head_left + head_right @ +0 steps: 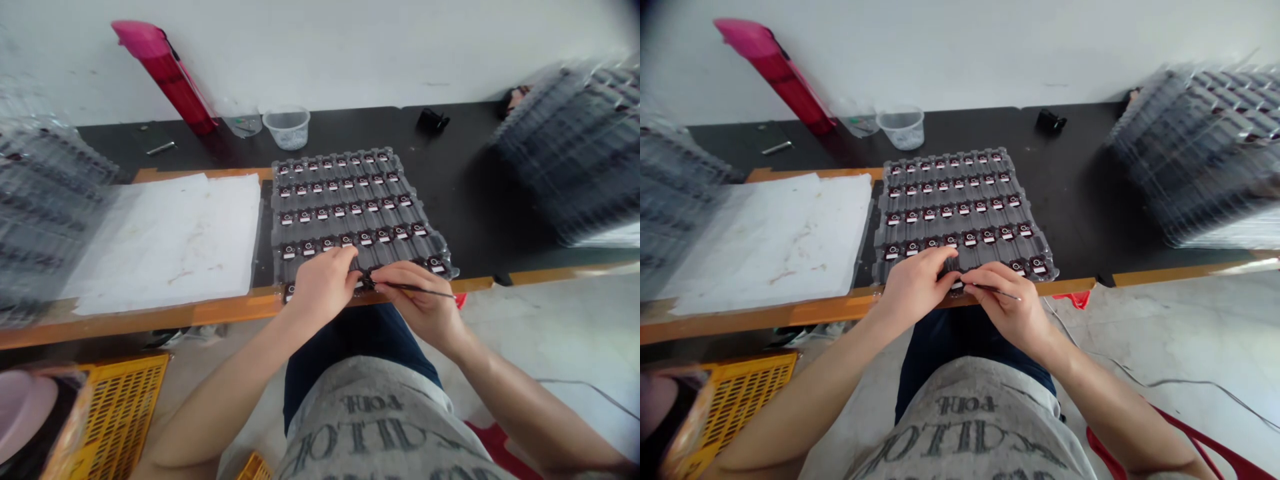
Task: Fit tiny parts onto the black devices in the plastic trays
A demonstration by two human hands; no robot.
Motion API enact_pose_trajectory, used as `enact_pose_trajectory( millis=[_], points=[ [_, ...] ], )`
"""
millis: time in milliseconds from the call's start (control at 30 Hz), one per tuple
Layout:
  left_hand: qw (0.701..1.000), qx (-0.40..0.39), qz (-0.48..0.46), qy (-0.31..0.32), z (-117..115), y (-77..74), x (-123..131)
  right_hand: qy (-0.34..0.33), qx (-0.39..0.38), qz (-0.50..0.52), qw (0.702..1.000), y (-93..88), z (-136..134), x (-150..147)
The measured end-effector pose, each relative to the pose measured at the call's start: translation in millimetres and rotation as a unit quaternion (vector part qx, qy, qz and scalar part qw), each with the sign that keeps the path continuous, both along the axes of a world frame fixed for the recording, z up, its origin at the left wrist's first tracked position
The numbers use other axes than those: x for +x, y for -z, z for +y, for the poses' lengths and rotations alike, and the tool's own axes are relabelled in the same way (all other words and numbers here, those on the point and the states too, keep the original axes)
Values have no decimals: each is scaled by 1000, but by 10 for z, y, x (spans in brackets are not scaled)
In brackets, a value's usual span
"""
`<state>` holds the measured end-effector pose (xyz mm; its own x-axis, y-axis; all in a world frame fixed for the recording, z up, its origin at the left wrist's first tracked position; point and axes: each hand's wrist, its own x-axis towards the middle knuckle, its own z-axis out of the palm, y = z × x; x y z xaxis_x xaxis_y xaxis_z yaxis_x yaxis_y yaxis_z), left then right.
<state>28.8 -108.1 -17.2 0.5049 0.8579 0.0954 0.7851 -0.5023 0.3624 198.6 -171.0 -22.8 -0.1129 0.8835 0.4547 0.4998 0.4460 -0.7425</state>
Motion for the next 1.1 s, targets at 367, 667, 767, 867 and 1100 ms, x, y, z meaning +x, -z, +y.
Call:
enact_pose_trajectory(
  millis=[367, 667, 767, 867, 1100],
  points=[
    [1000, 4, -2, 7, 1, 18, -6, 0, 0, -1, 1000, 1, 3, -4],
    [1000, 7, 0, 7, 4, 15, -2, -4, 8, -3, 1000, 1, -2, -4],
    [1000, 6, 1, 8, 4, 11, -2, -5, 9, -5, 1000, 1, -1, -2],
    [1000, 6, 2, 7, 3, 7, -4, -5, 10, -6, 1000, 3, -1, 2],
    [1000, 6, -7, 4, -4, 27, 6, 0, 10, 3, 1000, -3, -8, 7]
  ],
)
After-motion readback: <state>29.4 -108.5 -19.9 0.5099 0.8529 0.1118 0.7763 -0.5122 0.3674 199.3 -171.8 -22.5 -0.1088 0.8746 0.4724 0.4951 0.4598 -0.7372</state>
